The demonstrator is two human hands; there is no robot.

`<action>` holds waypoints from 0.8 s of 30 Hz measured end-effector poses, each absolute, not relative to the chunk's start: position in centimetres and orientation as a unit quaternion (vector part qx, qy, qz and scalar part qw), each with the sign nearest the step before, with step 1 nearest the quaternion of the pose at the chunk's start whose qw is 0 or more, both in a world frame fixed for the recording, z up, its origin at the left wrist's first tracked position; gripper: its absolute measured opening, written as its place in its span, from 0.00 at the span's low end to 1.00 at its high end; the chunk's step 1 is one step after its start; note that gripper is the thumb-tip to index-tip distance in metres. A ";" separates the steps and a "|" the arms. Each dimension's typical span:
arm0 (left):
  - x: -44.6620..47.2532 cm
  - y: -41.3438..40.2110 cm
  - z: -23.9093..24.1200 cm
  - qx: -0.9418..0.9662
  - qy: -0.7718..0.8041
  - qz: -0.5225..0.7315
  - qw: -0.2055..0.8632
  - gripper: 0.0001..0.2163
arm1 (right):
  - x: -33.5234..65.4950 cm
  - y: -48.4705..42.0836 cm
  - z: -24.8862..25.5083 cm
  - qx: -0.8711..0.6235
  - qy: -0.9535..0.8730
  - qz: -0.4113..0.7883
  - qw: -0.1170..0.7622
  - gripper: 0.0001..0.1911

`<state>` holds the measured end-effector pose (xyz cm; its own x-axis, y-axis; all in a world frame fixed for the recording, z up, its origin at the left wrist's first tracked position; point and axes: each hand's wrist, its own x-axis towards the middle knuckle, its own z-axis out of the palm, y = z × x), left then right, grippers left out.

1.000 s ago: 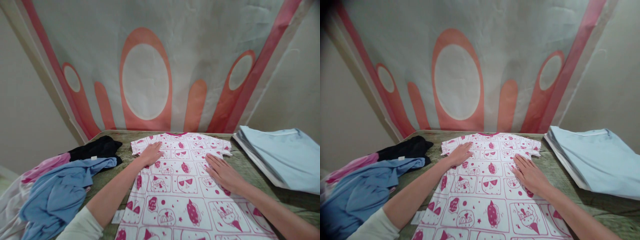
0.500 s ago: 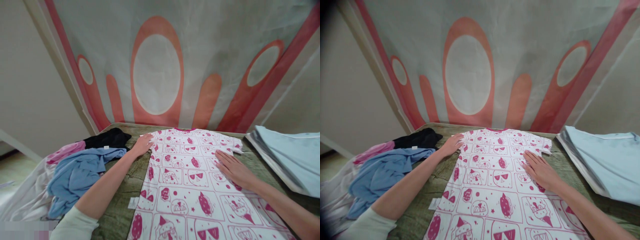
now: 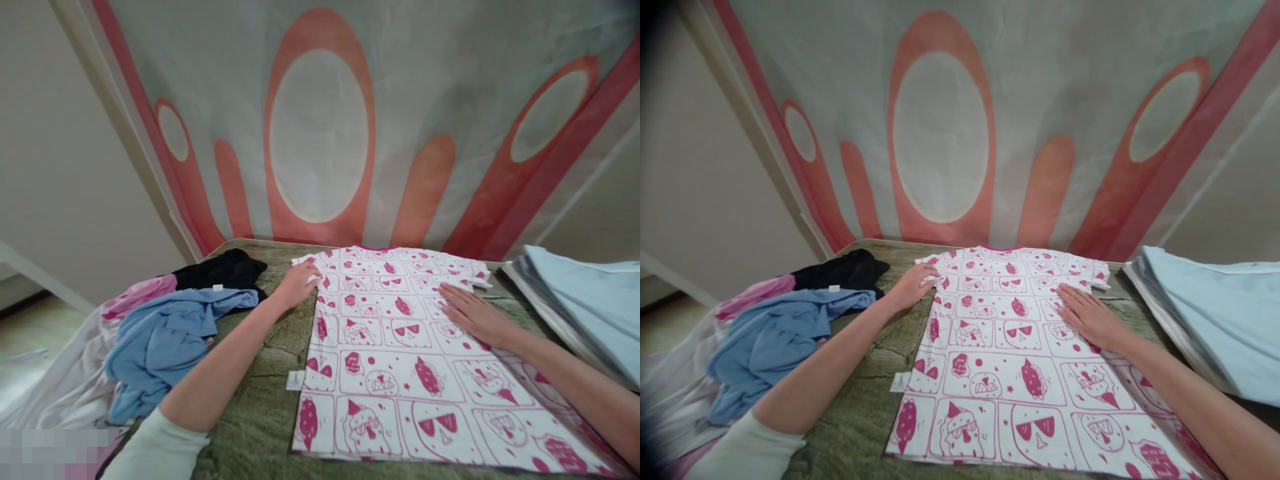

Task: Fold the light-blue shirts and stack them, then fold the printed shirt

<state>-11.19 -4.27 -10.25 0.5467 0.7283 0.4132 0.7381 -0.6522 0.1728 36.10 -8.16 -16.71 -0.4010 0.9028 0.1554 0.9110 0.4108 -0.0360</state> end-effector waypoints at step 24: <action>-11.0 -3.1 -13.1 -0.886 -0.415 -0.207 -0.005 0.15 | 8.7 -16.0 -11.0 -0.317 -0.934 0.129 0.101 0.38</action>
